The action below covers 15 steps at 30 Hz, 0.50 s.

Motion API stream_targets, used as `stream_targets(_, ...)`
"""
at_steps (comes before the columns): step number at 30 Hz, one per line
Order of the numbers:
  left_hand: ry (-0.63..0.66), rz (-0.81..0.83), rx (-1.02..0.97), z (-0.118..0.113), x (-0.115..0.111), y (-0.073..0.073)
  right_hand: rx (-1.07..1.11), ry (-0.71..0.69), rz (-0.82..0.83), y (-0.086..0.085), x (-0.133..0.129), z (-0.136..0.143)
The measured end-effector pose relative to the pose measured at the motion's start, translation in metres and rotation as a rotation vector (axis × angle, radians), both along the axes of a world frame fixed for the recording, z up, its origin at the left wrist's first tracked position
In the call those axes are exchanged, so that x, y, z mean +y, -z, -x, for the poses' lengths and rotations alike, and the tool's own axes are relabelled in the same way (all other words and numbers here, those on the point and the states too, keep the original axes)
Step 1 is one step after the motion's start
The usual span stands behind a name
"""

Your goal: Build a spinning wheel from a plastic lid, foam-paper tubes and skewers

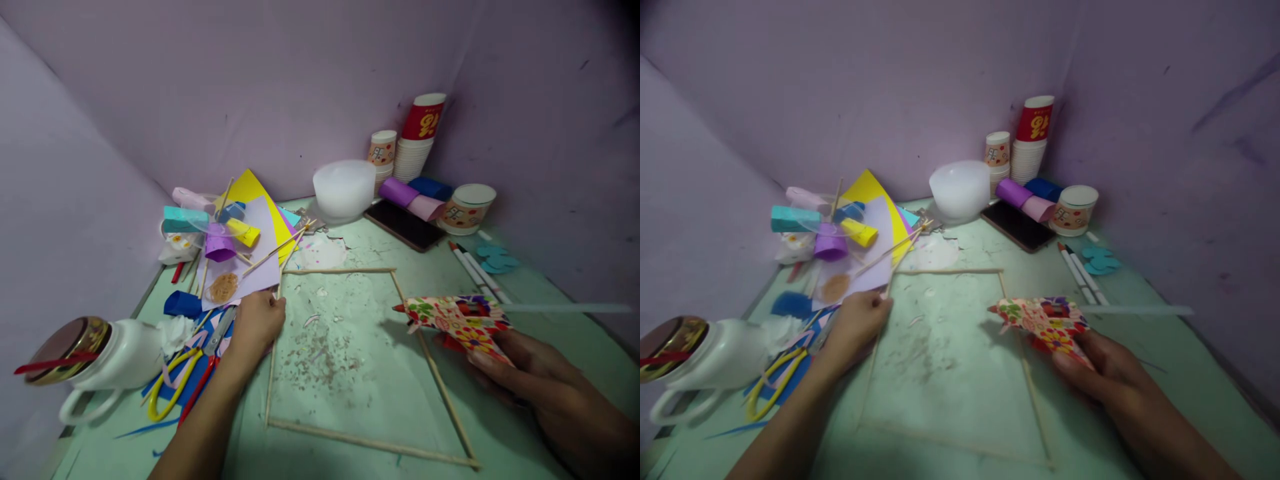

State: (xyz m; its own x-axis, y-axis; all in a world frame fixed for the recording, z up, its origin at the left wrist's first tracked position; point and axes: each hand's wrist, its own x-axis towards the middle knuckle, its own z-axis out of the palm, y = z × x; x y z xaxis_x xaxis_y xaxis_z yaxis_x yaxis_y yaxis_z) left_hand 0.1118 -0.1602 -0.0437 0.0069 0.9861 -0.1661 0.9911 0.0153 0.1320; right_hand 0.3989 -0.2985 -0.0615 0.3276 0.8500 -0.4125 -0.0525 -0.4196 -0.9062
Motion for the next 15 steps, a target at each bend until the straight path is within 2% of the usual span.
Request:
stream_targets(3, 0.004, 0.005, 0.077, -0.0020, -0.0013, -0.0004, 0.144, -0.009, 0.064, 0.0030, -0.0019, -0.0028)
stream_targets(15, 0.032, 0.034, 0.189, -0.0043, -0.0047, -0.0007, 0.125, 0.030, 0.028, 0.0046, -0.0072, -0.0039)
